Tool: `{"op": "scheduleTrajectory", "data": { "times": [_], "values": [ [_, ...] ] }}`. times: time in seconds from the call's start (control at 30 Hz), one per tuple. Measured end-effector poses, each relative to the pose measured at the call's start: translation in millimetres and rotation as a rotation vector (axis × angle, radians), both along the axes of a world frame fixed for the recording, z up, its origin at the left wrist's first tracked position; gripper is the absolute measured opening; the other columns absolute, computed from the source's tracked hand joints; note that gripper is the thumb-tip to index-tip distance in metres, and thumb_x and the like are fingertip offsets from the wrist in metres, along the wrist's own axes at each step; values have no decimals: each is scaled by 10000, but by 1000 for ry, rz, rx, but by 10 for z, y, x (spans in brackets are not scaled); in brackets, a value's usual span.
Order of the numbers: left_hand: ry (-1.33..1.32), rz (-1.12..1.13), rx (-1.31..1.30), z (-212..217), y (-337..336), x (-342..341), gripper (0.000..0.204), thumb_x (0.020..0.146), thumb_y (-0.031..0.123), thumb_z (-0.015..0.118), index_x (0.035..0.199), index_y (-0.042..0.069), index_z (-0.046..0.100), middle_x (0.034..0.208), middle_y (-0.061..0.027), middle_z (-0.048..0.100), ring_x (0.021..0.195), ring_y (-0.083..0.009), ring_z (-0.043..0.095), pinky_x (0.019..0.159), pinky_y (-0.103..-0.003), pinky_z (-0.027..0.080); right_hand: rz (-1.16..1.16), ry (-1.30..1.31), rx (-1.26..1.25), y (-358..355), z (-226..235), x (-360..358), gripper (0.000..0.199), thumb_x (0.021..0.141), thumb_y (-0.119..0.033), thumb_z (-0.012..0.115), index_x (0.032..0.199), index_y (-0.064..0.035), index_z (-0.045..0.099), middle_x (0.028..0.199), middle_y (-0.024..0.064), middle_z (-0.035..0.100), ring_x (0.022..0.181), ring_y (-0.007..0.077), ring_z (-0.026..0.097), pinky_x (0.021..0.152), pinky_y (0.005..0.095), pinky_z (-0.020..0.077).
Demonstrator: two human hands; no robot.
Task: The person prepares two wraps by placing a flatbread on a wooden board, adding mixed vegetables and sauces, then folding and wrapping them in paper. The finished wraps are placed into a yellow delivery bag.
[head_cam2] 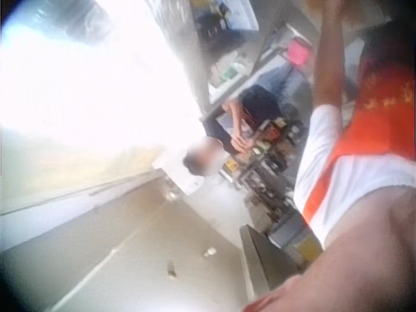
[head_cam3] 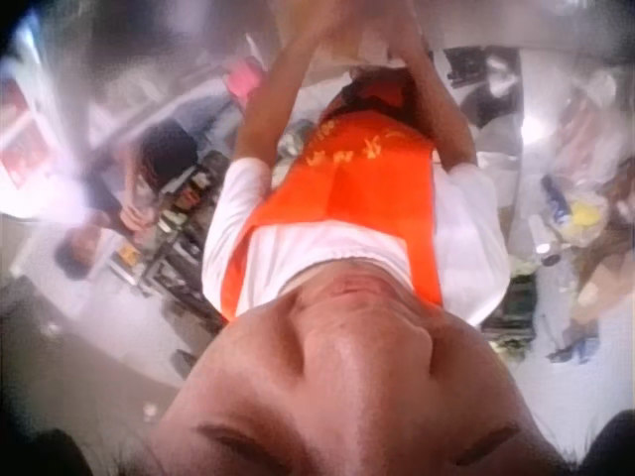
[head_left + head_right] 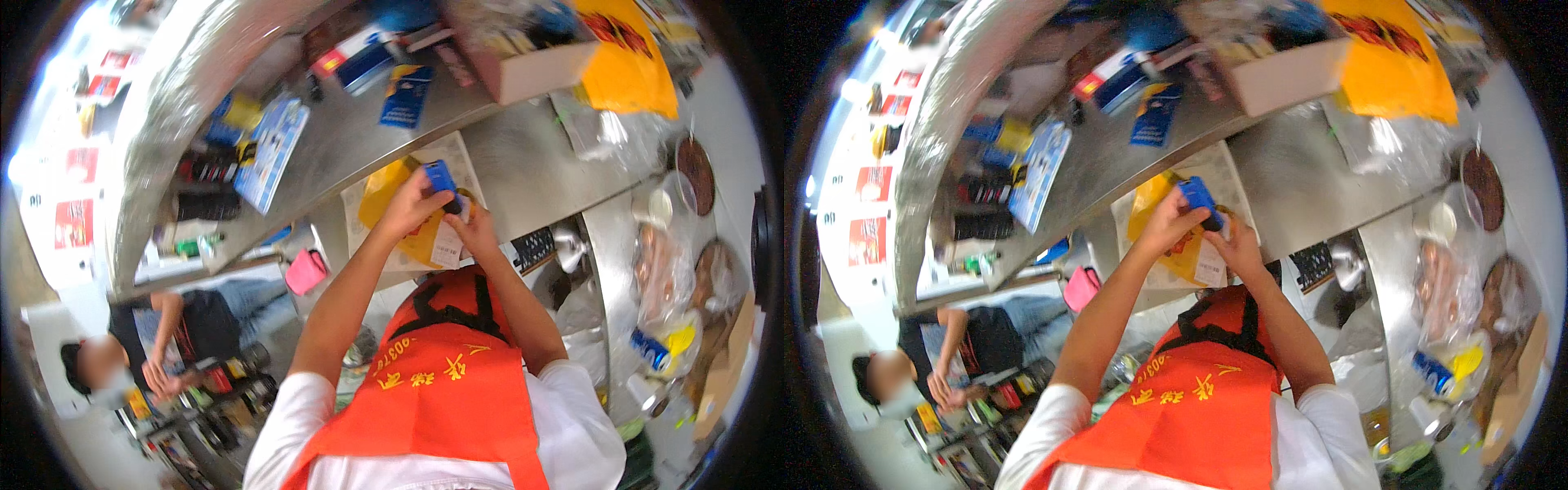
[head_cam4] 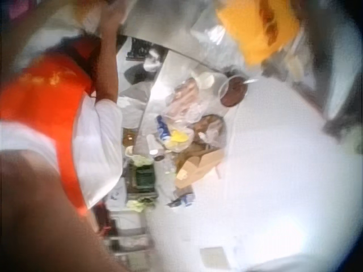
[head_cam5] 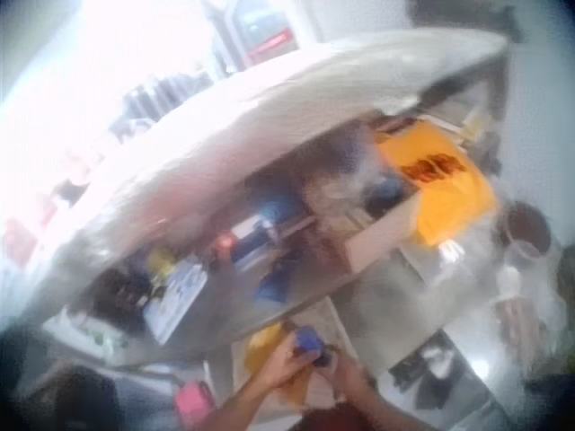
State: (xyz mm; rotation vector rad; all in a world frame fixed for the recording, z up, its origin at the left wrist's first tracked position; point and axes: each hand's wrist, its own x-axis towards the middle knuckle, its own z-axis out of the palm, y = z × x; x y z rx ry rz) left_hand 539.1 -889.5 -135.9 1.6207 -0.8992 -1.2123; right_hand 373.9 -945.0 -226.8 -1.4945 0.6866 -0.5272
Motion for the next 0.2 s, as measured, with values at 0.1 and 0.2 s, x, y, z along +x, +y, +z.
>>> {"op": "scheduleTrajectory", "data": {
  "times": [0.1, 0.2],
  "values": [
    [-564, -72, -157, 282, -4, -136, 543, 810, 186, 795, 1256, 35, 523, 1107, -80, 646, 1021, -188, 621, 913, -323, 494, 114, -164, -50, -181, -299, 135, 511, 870, -278, 739, 1281, -45, 544, 1143, 159, 681, 996, 262, 685, 863, 352, 530],
    [-271, -56, -332, 1048, 325, -22, 594, 825, 185, 773, 1351, 102, 509, 1312, -128, 586, 1162, -254, 590, 986, -374, 471, 279, -266, 402, -200, 4, 71, 568, 904, -257, 706, 1399, -102, 476, 1226, 149, 661, 1142, 350, 630, 994, 446, 491]
  ]
}}
